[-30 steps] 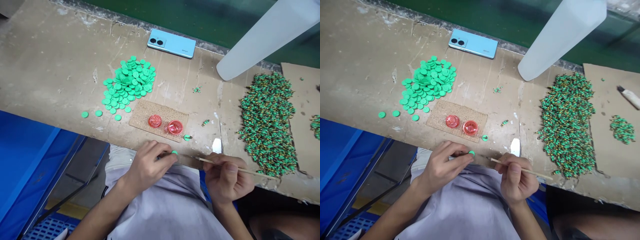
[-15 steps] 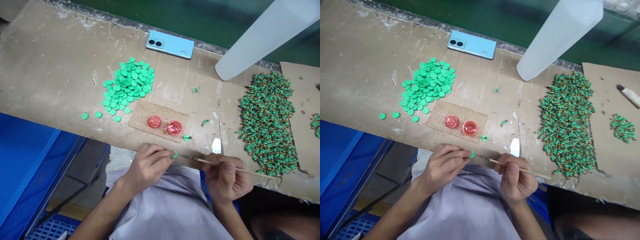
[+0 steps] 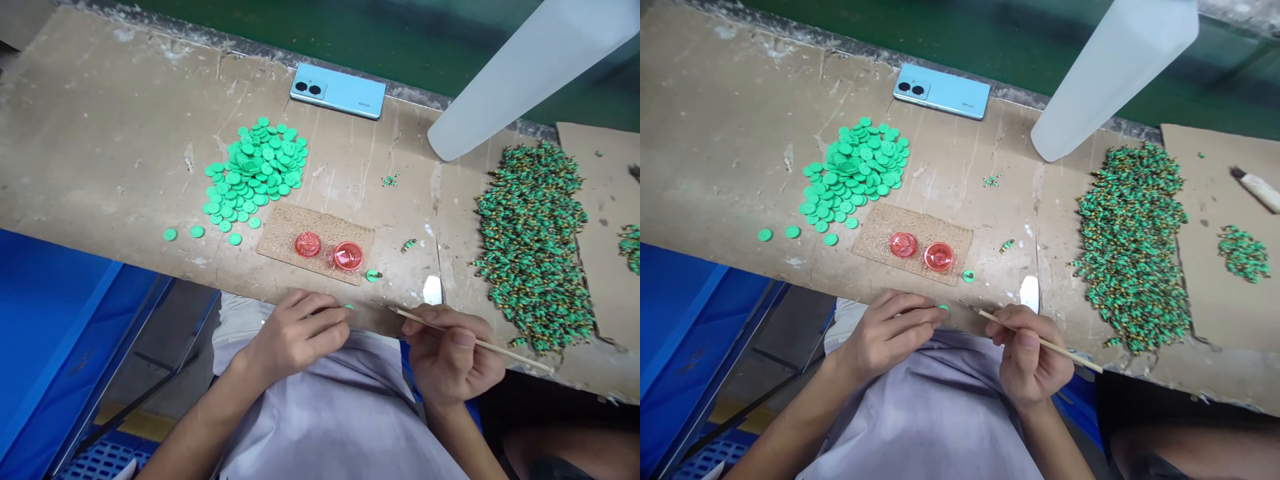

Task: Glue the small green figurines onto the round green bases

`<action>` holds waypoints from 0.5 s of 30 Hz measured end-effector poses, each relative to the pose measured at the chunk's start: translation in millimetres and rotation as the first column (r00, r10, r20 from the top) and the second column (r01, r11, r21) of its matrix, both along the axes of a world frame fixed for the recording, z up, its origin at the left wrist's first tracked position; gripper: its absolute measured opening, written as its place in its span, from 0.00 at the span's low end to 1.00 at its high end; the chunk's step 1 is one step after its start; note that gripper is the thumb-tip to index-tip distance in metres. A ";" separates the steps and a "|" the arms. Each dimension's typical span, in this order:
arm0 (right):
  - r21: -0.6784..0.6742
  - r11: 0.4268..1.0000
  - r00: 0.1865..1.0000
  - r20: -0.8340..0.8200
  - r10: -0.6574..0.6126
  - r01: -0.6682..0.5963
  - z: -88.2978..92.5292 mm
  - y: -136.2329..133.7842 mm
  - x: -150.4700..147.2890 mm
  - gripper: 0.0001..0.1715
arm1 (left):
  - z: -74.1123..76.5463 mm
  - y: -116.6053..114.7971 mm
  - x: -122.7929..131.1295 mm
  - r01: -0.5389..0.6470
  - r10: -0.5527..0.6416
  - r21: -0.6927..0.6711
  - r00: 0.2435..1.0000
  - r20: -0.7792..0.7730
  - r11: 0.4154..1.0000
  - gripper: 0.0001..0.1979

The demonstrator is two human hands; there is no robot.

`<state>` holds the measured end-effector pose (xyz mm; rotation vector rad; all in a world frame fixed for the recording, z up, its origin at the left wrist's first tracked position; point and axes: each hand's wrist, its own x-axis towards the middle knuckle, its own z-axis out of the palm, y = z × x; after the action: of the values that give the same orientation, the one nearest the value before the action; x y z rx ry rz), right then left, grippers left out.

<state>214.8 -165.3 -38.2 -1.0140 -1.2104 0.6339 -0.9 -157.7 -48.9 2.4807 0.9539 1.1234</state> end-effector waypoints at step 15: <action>-0.024 1.000 1.000 0.013 -0.010 0.010 0.0 -2.4 0.8 0.11 | -12.4 -6.9 -3.5 -0.085 0.082 0.034 0.993 0.081 0.996 0.10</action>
<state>215.6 -167.7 -38.2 -1.0450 -1.2112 0.6358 -4.4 -164.6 -61.3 2.4249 1.0310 1.2672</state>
